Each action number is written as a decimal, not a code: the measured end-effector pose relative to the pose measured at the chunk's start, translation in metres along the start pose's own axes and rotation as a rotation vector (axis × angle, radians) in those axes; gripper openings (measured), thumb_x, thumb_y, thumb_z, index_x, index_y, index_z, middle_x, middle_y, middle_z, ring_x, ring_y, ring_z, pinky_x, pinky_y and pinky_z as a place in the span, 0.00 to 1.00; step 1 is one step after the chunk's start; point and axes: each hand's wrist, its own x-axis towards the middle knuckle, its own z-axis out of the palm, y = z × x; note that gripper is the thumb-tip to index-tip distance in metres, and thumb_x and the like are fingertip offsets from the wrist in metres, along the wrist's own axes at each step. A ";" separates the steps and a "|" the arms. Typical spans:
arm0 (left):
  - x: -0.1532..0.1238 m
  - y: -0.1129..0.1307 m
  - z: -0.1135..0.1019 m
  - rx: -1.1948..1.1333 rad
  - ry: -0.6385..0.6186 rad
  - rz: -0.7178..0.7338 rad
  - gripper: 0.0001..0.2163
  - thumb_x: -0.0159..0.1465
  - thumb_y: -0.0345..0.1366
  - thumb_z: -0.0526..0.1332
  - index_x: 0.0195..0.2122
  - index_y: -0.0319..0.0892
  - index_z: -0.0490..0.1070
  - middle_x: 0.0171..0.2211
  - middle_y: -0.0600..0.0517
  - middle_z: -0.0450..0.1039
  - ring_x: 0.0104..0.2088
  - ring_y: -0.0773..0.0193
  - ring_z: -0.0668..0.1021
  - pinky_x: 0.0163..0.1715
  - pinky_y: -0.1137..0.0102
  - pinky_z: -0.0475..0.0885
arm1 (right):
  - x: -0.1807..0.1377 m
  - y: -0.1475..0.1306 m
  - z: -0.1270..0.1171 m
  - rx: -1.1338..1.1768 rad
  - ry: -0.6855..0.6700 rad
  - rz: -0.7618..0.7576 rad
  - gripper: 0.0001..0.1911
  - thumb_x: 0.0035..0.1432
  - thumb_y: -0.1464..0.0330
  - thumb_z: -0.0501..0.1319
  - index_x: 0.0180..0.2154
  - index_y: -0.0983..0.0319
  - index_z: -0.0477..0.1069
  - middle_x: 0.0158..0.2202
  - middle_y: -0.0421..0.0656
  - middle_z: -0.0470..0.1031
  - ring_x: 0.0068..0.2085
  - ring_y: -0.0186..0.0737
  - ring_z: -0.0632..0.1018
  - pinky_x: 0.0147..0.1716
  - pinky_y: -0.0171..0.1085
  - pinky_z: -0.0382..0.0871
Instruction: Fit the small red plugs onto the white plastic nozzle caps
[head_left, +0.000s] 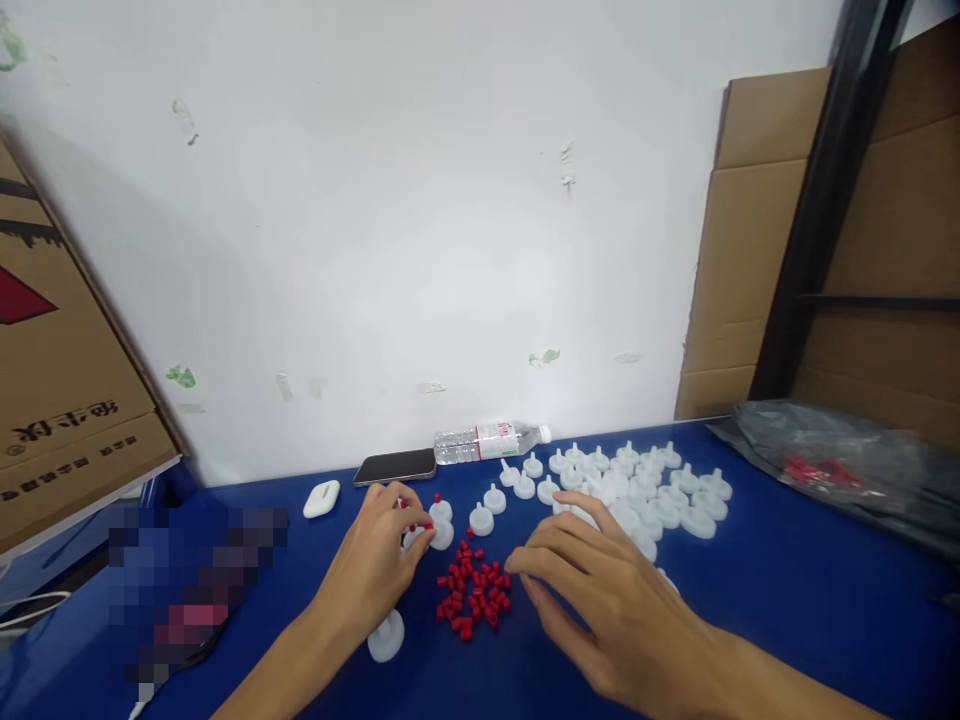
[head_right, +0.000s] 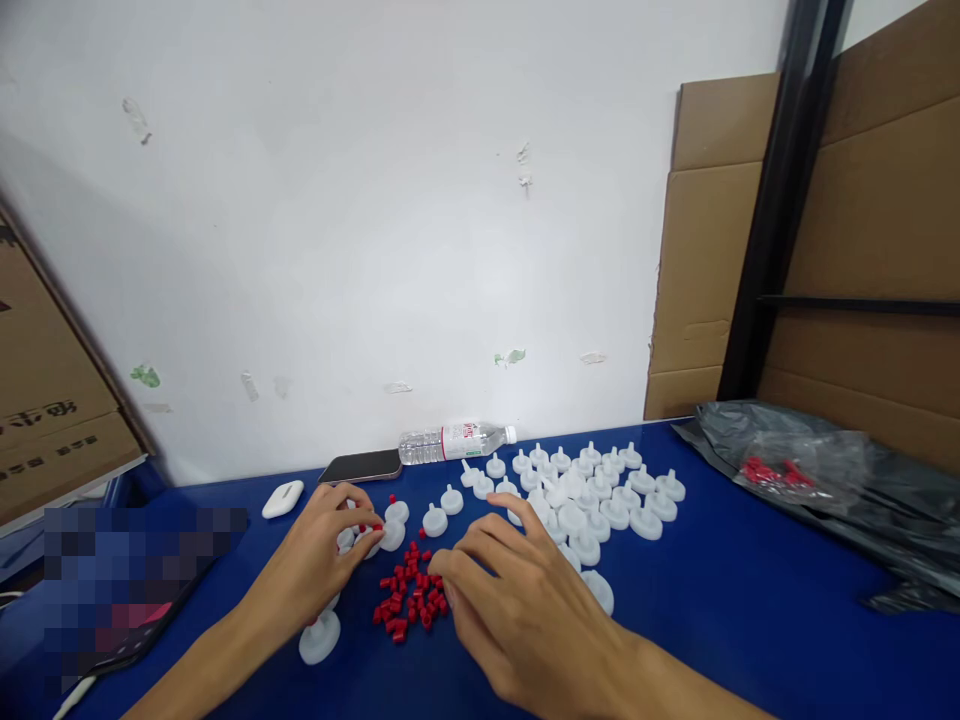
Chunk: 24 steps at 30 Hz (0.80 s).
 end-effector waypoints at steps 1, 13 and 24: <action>0.000 -0.001 -0.001 0.011 0.006 0.000 0.08 0.67 0.34 0.61 0.35 0.46 0.81 0.42 0.47 0.73 0.45 0.51 0.71 0.44 0.58 0.72 | 0.000 0.000 0.000 -0.001 -0.003 0.003 0.12 0.68 0.76 0.54 0.49 0.59 0.70 0.37 0.38 0.76 0.40 0.37 0.76 0.63 0.53 0.55; 0.001 -0.006 -0.004 0.046 0.008 0.028 0.14 0.71 0.34 0.54 0.44 0.45 0.80 0.42 0.45 0.74 0.44 0.50 0.72 0.42 0.57 0.72 | -0.008 0.012 0.008 -0.180 -0.202 0.258 0.15 0.72 0.62 0.54 0.56 0.53 0.71 0.57 0.43 0.74 0.62 0.46 0.71 0.68 0.62 0.51; -0.002 0.023 -0.018 -0.006 0.004 0.113 0.12 0.72 0.33 0.52 0.38 0.43 0.75 0.44 0.46 0.71 0.46 0.51 0.71 0.44 0.57 0.71 | -0.028 0.041 0.028 -0.519 -0.266 0.311 0.27 0.73 0.53 0.49 0.61 0.60 0.72 0.65 0.58 0.66 0.67 0.63 0.65 0.63 0.69 0.57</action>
